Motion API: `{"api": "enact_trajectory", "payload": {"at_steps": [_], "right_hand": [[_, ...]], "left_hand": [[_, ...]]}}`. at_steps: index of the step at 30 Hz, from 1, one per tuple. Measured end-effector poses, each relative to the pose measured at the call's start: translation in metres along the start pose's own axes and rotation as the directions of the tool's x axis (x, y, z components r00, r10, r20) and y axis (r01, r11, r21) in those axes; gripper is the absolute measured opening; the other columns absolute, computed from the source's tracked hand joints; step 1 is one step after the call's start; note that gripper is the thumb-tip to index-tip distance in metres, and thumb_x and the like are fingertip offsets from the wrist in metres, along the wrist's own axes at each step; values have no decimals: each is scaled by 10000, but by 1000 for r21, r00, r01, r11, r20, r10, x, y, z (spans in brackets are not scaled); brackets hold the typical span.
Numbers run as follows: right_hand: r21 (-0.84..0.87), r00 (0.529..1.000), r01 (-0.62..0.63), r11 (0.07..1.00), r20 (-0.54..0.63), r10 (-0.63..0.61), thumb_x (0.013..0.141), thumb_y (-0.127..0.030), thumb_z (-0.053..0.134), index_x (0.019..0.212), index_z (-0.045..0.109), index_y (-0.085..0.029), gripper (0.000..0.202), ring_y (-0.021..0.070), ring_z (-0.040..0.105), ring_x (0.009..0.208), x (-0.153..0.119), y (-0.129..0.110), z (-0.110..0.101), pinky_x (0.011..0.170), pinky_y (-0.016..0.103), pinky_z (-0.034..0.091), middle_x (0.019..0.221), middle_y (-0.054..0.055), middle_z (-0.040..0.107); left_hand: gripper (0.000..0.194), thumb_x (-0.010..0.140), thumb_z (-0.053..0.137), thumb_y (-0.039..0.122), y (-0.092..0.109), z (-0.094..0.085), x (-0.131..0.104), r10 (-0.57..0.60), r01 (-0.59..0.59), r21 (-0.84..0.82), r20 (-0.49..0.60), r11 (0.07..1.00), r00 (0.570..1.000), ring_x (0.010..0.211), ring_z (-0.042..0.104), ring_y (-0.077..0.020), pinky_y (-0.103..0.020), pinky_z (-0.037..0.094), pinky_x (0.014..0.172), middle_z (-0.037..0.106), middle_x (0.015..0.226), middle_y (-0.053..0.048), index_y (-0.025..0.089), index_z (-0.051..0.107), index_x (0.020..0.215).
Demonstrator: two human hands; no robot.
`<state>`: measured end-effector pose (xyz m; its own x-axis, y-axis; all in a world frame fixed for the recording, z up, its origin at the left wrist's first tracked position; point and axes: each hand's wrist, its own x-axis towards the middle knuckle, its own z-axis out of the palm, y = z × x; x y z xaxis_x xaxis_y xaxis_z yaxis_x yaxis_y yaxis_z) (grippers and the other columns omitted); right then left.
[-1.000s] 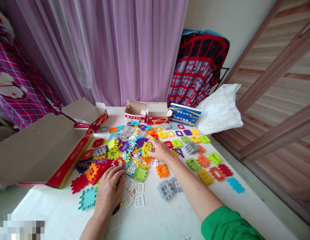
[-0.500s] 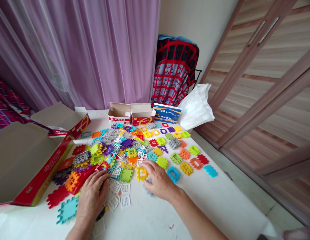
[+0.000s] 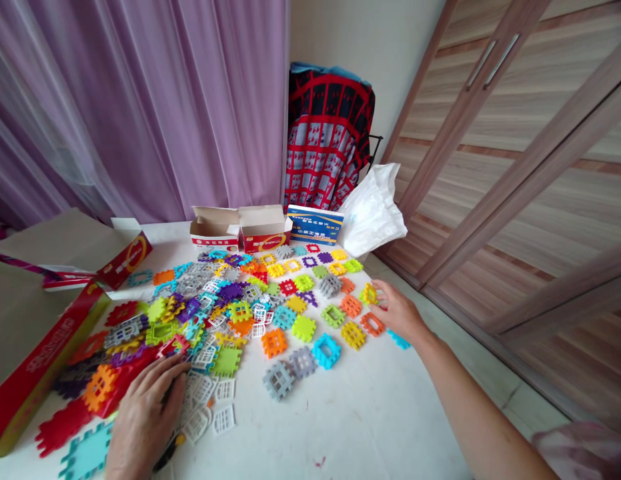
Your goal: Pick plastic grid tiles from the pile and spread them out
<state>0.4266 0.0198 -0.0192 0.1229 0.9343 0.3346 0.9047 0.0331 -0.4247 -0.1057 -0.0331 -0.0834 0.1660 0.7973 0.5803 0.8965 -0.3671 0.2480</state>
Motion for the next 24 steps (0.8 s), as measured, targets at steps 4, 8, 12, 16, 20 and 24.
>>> {"api": "enact_trajectory", "payload": {"at_steps": [4, 8, 12, 16, 20, 24], "right_hand": [[16, 1000, -26, 1000, 1, 26, 708, -202, 617, 1307, 520, -254, 609, 188, 692, 899, -12, -6, 14, 773, 300, 560, 1208, 58, 668], [-24, 1000, -26, 999, -3, 25, 684, -160, 607, 1307, 525, -250, 634, 207, 679, 955, -14, -12, 17, 849, 329, 552, 1222, 63, 657], [-75, 1000, 13, 997, -24, -15, 691, -150, 608, 1311, 528, -257, 634, 228, 644, 1066, -16, -8, 17, 943, 353, 517, 1221, 63, 651], [-94, 999, 34, 995, -2, -35, 709, -142, 600, 1315, 532, -244, 619, 244, 613, 1136, -4, -1, 16, 981, 371, 493, 1240, 78, 634], [-96, 994, 80, 992, 75, -73, 741, -125, 585, 1349, 511, -222, 620, 250, 605, 1146, 42, 4, 15, 994, 388, 480, 1291, 103, 607], [-114, 964, 170, 979, 227, -141, 745, -85, 570, 1373, 494, -190, 642, 250, 585, 1182, 103, 6, 26, 1025, 389, 452, 1314, 115, 605]], "left_hand": [[368, 922, 448, 468, -3, 0, 0, 31, -31, 20, 1, 999, 1000, 1018, 672, -271, -434, 532, 921, 739, 1091, -74, 238, 721, 1010], [375, 926, 437, 476, -3, 0, 1, 41, -41, 40, 4, 998, 999, 1016, 674, -265, -423, 531, 917, 737, 1094, -72, 241, 714, 1017], [381, 928, 429, 485, -3, 1, 2, 38, -38, 49, 0, 998, 999, 1016, 674, -253, -410, 528, 928, 739, 1088, -70, 243, 713, 1008], [376, 915, 440, 489, -4, 2, 1, 25, -26, 43, 15, 999, 1000, 1017, 678, -253, -413, 529, 939, 739, 1092, -67, 249, 715, 1005], [354, 896, 459, 487, -8, 3, -3, 7, -8, 27, 23, 1000, 1000, 1025, 679, -277, -452, 538, 933, 736, 1112, -57, 271, 709, 1024], [333, 877, 485, 495, -16, 7, -7, 7, -7, -2, 10, 1000, 1000, 1015, 687, -287, -473, 547, 926, 742, 1109, -48, 297, 718, 1010]]}}
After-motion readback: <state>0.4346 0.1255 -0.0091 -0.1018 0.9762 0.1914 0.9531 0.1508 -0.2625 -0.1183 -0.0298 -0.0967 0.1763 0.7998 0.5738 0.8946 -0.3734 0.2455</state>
